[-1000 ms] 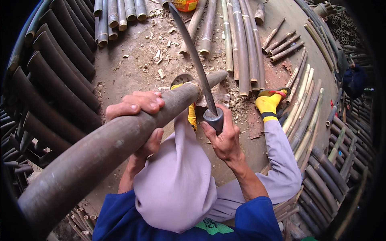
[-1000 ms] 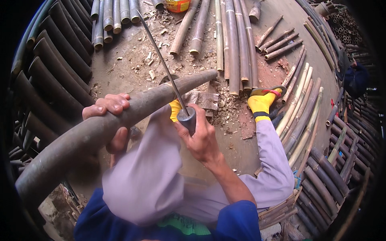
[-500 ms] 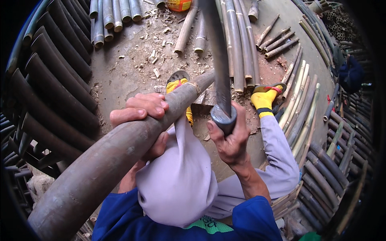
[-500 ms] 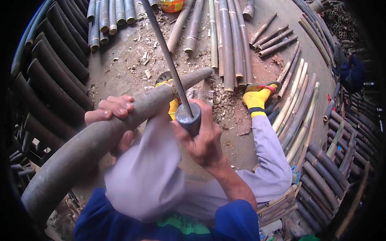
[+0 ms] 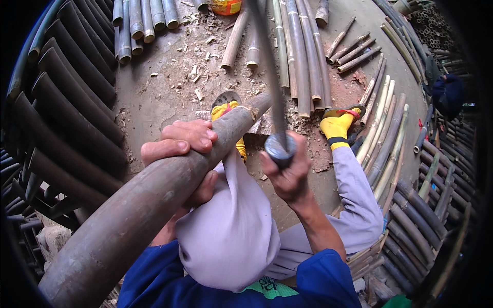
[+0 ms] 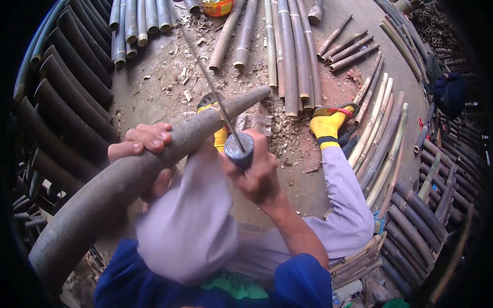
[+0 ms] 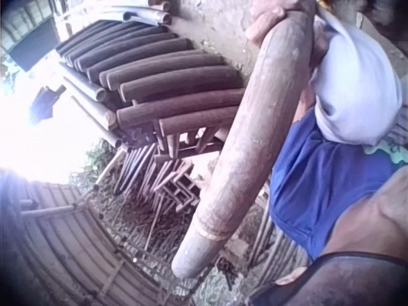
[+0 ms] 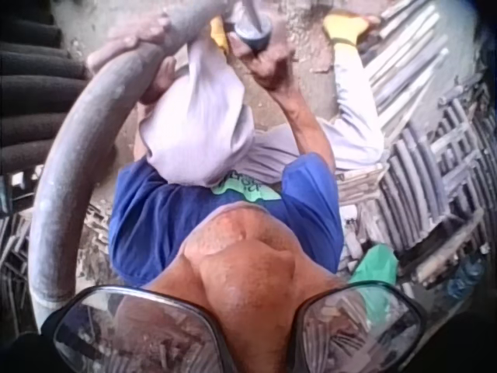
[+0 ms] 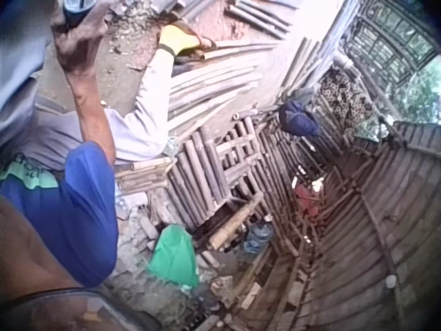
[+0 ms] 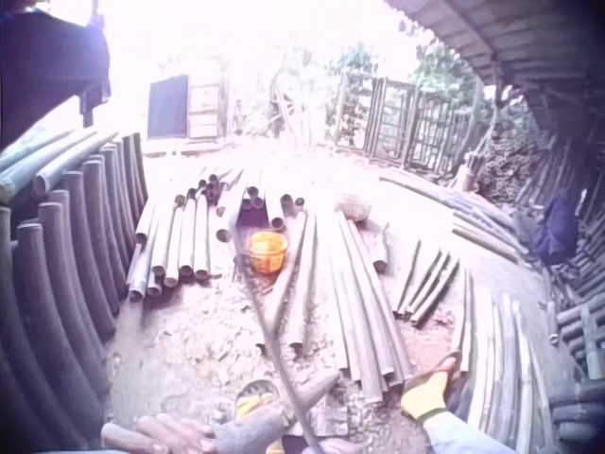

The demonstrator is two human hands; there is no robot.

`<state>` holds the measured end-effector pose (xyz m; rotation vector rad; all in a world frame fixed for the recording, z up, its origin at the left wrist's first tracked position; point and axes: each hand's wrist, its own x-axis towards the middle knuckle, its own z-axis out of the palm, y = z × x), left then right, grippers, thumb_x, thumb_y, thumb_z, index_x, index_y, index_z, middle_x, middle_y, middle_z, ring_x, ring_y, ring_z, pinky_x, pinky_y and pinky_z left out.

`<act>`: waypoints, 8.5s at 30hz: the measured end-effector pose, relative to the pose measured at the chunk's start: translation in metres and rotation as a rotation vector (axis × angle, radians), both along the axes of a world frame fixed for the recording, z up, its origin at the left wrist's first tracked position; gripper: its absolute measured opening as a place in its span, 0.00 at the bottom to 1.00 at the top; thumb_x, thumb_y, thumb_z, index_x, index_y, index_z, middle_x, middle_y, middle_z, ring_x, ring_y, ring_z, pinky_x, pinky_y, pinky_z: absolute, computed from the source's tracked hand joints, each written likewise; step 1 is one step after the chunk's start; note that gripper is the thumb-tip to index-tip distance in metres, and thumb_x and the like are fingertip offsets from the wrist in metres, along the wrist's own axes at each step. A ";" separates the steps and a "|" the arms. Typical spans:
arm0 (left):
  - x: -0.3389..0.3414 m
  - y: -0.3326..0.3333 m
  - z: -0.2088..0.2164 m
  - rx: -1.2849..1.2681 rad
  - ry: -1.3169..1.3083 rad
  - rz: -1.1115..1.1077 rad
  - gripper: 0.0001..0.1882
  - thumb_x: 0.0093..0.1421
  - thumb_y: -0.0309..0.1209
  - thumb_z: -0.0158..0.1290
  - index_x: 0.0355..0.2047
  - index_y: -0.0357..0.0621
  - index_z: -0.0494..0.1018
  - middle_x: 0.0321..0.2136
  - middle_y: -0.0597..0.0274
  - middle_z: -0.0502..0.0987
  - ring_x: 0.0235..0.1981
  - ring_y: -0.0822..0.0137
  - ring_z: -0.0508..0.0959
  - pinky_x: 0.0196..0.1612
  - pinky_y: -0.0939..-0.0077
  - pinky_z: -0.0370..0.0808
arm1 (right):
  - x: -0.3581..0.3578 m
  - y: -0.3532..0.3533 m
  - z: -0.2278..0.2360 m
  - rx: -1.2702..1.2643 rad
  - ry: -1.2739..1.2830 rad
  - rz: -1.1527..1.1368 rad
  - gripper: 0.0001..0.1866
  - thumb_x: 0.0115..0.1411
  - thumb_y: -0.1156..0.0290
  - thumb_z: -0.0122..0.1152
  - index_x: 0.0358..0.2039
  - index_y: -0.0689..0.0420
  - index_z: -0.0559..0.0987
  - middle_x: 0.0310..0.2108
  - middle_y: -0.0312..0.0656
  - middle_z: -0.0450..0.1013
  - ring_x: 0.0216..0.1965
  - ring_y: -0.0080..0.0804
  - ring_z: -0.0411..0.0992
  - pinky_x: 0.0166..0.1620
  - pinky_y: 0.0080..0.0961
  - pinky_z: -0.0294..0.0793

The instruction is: The person sits on the ground and uses a knife to sharpen the end of a long bamboo pole. They repeatedly scrape the knife along the bamboo to create a tapered point, rotating the pole to work on different sides. The person occasionally pauses to inspect the sharpened tip before continuing the scraping motion.

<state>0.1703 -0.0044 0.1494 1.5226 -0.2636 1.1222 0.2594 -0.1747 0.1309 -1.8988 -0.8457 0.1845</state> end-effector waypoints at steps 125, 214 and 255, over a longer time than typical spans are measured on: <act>0.097 0.090 0.003 -0.411 0.198 -0.224 0.26 0.43 0.39 0.50 0.41 0.37 0.63 0.31 0.57 0.67 0.35 0.62 0.68 0.43 0.64 0.64 | 0.059 -0.086 -0.213 -0.526 0.508 -0.244 0.22 0.60 0.54 0.55 0.35 0.62 0.65 0.23 0.49 0.75 0.22 0.37 0.76 0.24 0.33 0.75; 0.060 0.073 -0.002 -0.501 0.132 0.178 0.24 0.45 0.33 0.53 0.42 0.40 0.60 0.32 0.57 0.64 0.34 0.65 0.67 0.44 0.67 0.66 | 0.052 -0.079 -0.180 -0.370 0.398 -0.196 0.22 0.60 0.52 0.54 0.36 0.61 0.65 0.23 0.51 0.74 0.23 0.40 0.77 0.22 0.35 0.76; 0.049 0.097 -0.008 -0.389 0.116 0.041 0.28 0.44 0.38 0.52 0.44 0.36 0.61 0.35 0.51 0.65 0.37 0.60 0.67 0.46 0.63 0.66 | 0.056 -0.077 -0.190 -0.169 0.331 -0.207 0.24 0.60 0.49 0.53 0.34 0.61 0.66 0.21 0.46 0.73 0.22 0.34 0.75 0.24 0.31 0.74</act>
